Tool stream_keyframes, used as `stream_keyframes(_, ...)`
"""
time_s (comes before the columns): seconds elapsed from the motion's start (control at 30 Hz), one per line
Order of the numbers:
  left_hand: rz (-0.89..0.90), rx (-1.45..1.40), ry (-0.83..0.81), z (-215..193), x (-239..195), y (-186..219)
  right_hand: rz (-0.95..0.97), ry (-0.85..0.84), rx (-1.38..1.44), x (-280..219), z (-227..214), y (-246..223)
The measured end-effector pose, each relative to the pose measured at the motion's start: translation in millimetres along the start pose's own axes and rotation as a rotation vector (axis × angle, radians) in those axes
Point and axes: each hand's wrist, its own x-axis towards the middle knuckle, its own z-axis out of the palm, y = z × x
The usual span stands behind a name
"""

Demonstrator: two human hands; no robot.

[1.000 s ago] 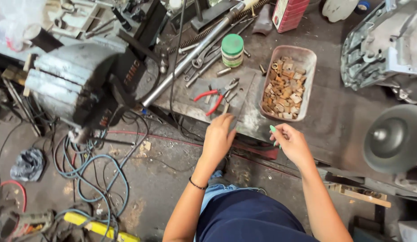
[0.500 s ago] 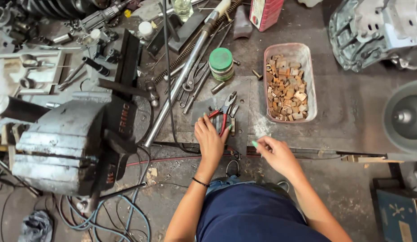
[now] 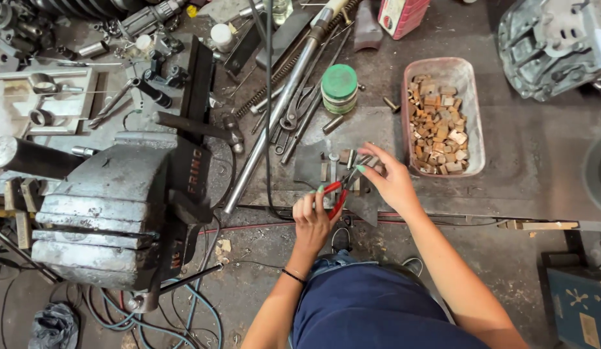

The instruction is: Grinding small metal components using a bench grinder and needle-nose pliers

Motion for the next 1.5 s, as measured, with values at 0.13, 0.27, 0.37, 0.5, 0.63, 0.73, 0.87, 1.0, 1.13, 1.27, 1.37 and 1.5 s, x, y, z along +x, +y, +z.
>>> stream_keyframes(0.13,-0.002,-0.012,0.050,-1.4,-0.7,-8.2,0.042,-0.038,0.331,-6.0,3.6,18.8)
stream_keyframes(0.27,-0.036,-0.026,0.049,-7.3,4.4,-12.4,0.109,-0.026,0.467,-6.3,4.1,25.4)
stream_keyframes(0.37,-0.106,-0.082,-0.059,-28.6,34.0,-12.4,0.130,-0.023,0.513,-7.5,7.5,26.3)
stream_keyframes(0.5,-0.233,-0.208,-0.255,-43.5,63.9,-14.6,0.136,-0.036,0.532,-8.2,8.6,18.4)
stream_keyframes(0.63,-0.310,-0.320,-0.286,-58.6,66.9,-19.4,0.127,-0.067,0.522,-6.1,9.5,4.9)
stream_keyframes(0.73,-0.348,-0.386,-0.290,-63.3,58.2,-27.7,0.080,-0.024,0.485,-1.5,1.5,-14.0)
stream_keyframes(0.87,-0.507,-0.394,-0.351,-71.7,40.0,-38.7,0.045,-0.061,0.009,7.3,-17.2,-13.1)
stream_keyframes(1.0,-0.571,-0.467,-0.310,-85.3,38.0,-47.0,-0.112,-0.131,-0.340,12.7,-6.1,8.6)
stream_keyframes(1.13,-0.632,-0.530,-0.294,-84.6,30.9,-48.0,-0.235,-0.121,-0.360,27.3,18.5,19.8)
stream_keyframes(1.27,-0.704,-0.593,-0.280,-81.8,25.0,-49.3,-0.219,-0.114,-0.508,26.1,24.8,38.2)
stream_keyframes(1.37,-0.704,-0.634,-0.275,-80.1,23.0,-51.4,-0.246,-0.077,-0.580,18.4,20.1,33.5)
stream_keyframes(1.5,-0.670,-0.762,-0.278,-69.9,16.9,-53.5,-0.267,-0.021,-0.513,-11.5,1.5,12.0)
